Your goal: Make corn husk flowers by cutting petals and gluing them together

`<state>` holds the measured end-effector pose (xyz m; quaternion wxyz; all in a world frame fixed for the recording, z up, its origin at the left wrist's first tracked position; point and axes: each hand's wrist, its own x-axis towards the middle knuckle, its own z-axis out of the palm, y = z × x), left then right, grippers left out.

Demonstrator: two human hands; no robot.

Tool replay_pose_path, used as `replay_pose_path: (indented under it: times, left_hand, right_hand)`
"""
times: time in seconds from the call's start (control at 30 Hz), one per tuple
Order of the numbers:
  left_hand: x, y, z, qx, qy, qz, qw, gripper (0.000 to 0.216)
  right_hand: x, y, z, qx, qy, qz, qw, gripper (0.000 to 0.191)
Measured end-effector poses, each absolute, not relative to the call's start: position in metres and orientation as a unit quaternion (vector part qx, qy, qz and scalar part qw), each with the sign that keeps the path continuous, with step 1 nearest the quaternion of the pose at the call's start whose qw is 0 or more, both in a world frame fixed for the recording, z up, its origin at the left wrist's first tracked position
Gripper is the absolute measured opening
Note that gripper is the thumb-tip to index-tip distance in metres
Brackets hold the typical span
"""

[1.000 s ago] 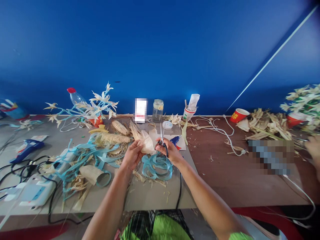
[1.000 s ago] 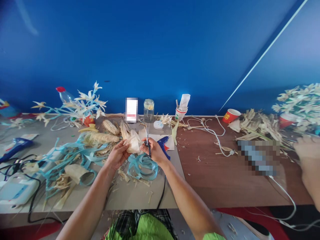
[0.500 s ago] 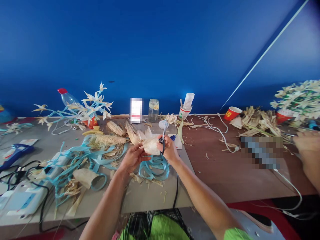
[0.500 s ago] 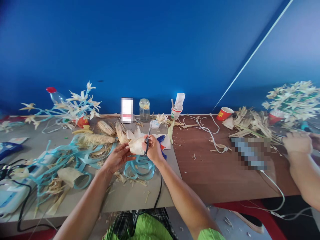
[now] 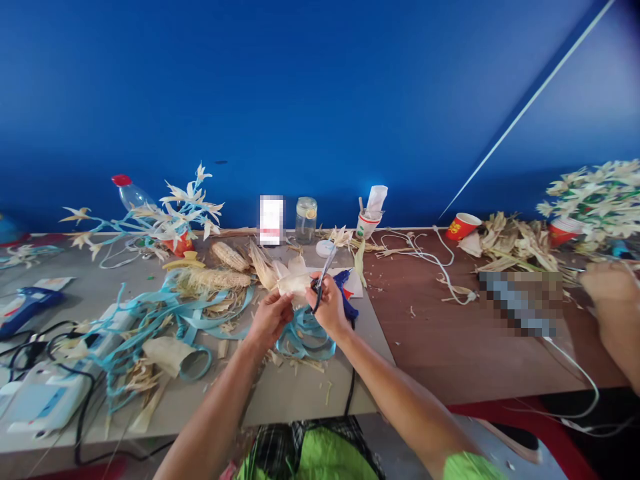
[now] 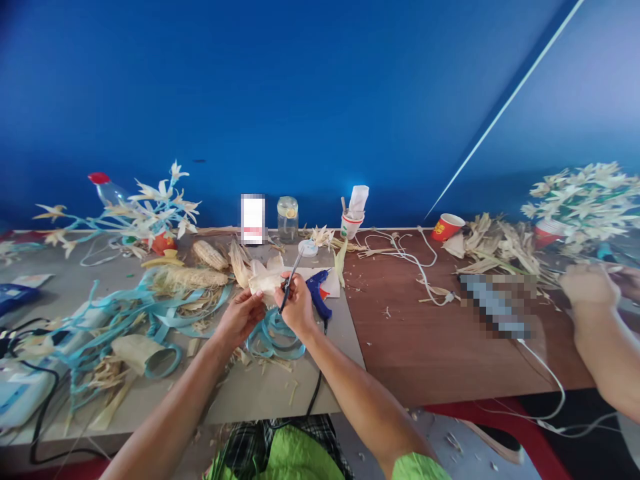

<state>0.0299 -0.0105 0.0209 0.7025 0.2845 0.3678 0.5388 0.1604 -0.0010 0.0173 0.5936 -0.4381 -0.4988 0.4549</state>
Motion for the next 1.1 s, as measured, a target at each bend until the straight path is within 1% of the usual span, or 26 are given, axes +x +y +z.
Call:
replay_pose_path:
  times: [0.1,0.2,0.27,0.43,0.6,0.7,0.8,0.9,1.0,1.1]
  left_hand:
    - [0.026,-0.007,0.019,0.309,0.396,0.555,0.664,0.035]
    - [0.021,-0.005,0.016,0.371,0.418,0.528,0.640,0.034]
    - [0.020,-0.005,0.014,0.392,0.425,0.498,0.647,0.036]
    - [0.022,-0.009,0.019,0.417,0.451,0.453,0.646,0.040]
    - [0.020,-0.007,0.020,0.482,0.460,0.410,0.623,0.028]
    - [0.020,-0.007,0.021,0.499,0.454,0.393,0.625,0.024]
    - [0.020,-0.009,0.024,0.499,0.455,0.392,0.625,0.025]
    - [0.019,-0.010,0.024,0.484,0.473,0.399,0.618,0.034]
    - [0.018,-0.009,0.020,0.452,0.486,0.416,0.621,0.040]
    - [0.018,-0.008,0.017,0.432,0.484,0.429,0.629,0.040]
  right_hand:
    - [0.163,0.002,0.017,-0.432,-0.501,0.461,0.592,0.036]
    - [0.174,0.009,0.022,-0.444,-0.501,0.397,0.629,0.039]
    - [0.182,0.012,0.026,-0.438,-0.522,0.376,0.628,0.041]
    - [0.190,0.012,0.034,-0.399,-0.597,0.417,0.558,0.040]
    - [0.192,0.011,0.029,-0.387,-0.641,0.446,0.490,0.040]
    - [0.191,0.010,0.026,-0.405,-0.674,0.420,0.452,0.037]
    - [0.189,0.009,0.028,-0.424,-0.644,0.421,0.477,0.035]
    - [0.187,0.009,0.033,-0.419,-0.591,0.459,0.515,0.034]
    - [0.187,0.009,0.036,-0.418,-0.566,0.485,0.519,0.032]
    - [0.186,0.008,0.036,-0.415,-0.554,0.503,0.517,0.031]
